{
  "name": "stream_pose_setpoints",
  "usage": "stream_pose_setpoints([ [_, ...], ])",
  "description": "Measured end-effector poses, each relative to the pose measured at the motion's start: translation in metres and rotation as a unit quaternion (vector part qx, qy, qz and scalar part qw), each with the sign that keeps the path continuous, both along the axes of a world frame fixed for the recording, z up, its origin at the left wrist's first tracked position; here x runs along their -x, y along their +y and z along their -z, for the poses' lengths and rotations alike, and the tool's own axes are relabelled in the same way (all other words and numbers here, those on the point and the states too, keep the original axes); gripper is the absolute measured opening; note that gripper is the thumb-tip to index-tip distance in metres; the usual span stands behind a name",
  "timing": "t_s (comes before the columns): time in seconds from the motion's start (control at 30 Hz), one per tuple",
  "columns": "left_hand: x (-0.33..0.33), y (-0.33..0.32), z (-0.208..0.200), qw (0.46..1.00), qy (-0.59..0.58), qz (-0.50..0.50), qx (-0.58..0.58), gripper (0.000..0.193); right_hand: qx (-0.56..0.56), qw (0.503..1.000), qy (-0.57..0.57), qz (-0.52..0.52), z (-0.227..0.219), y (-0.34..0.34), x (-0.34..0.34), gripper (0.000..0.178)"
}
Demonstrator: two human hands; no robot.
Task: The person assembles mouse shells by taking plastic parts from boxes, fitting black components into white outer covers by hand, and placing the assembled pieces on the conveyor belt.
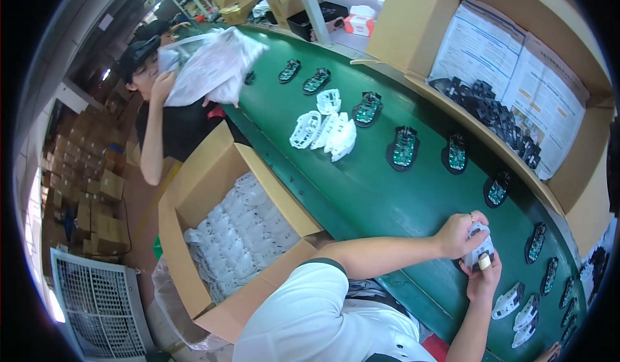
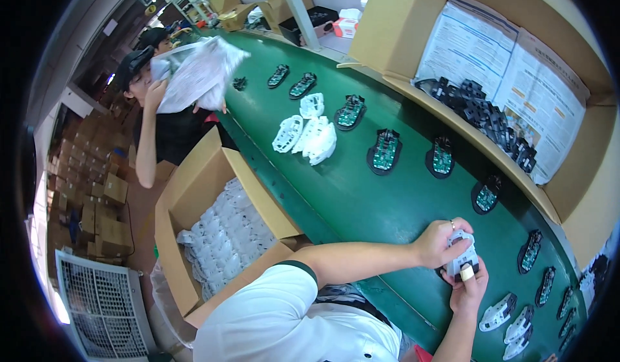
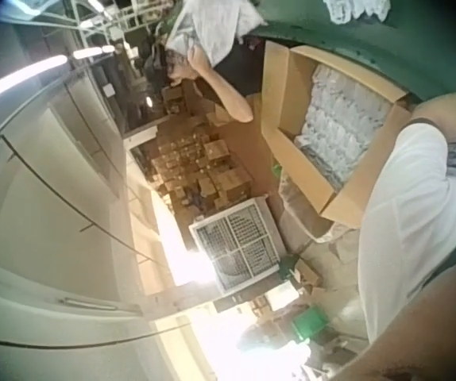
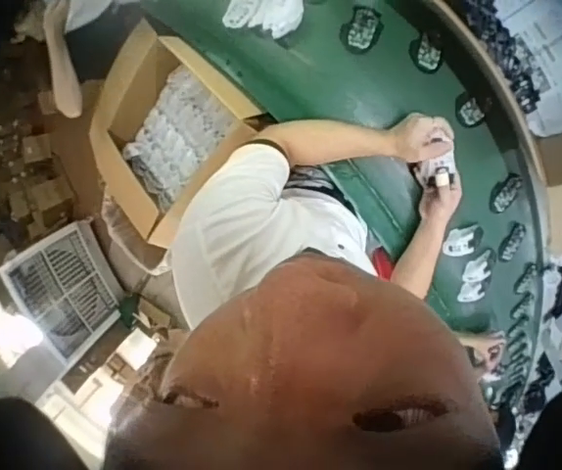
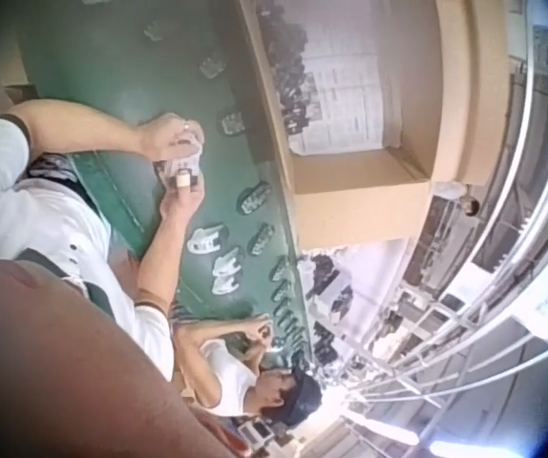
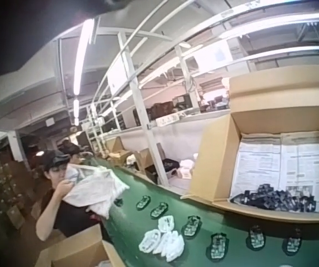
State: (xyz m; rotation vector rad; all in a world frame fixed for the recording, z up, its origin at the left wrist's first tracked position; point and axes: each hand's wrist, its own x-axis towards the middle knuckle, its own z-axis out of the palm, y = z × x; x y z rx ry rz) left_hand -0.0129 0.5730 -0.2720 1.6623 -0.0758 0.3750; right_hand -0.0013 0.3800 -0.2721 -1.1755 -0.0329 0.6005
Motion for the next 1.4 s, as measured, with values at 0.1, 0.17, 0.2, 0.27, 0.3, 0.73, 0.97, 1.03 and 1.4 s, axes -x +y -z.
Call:
stream_pose_setpoints([
  [0.1, -0.002, -0.018, 0.015, 0.978, -0.009, 0.012, 0.207, 0.026, -0.033, 0.999, 0.031, -0.029, -0.006, 0.007, 0.006, 0.053],
  [0.17, 0.000, -0.012, 0.010, 0.917, 0.055, 0.096, 0.382, 0.025, -0.065, 0.996, 0.061, -0.025, -0.005, 0.009, 0.013, 0.050],
  [0.2, 0.000, -0.008, 0.007, 0.811, 0.117, 0.178, 0.545, 0.024, -0.060, 0.996, 0.063, -0.026, -0.008, 0.014, 0.014, 0.050],
  [0.27, 0.002, -0.007, 0.018, 0.811, 0.111, 0.164, 0.550, 0.023, -0.048, 0.995, 0.076, -0.037, -0.011, 0.020, 0.019, 0.050],
  [0.3, 0.001, -0.007, 0.018, 0.833, 0.091, 0.175, 0.517, 0.022, -0.048, 0.995, 0.074, -0.056, -0.012, 0.017, 0.019, 0.053],
  [0.73, 0.014, 0.018, -0.005, 0.964, -0.025, 0.118, 0.239, 0.005, -0.040, 0.994, 0.086, -0.054, -0.020, 0.035, 0.018, 0.053],
  [0.97, -0.008, 0.033, -0.005, 0.958, -0.258, -0.028, -0.119, 0.053, 0.319, 0.804, -0.495, 0.077, -0.021, 0.026, 0.011, 0.051],
  [1.03, -0.001, 0.027, -0.026, 0.940, -0.261, 0.007, -0.220, 0.057, 0.331, 0.775, -0.532, 0.080, -0.023, 0.022, 0.013, 0.054],
  [1.4, 0.004, 0.028, 0.003, 0.972, -0.204, 0.049, -0.107, 0.059, 0.225, 0.794, -0.559, 0.077, -0.020, 0.024, 0.008, 0.059],
])
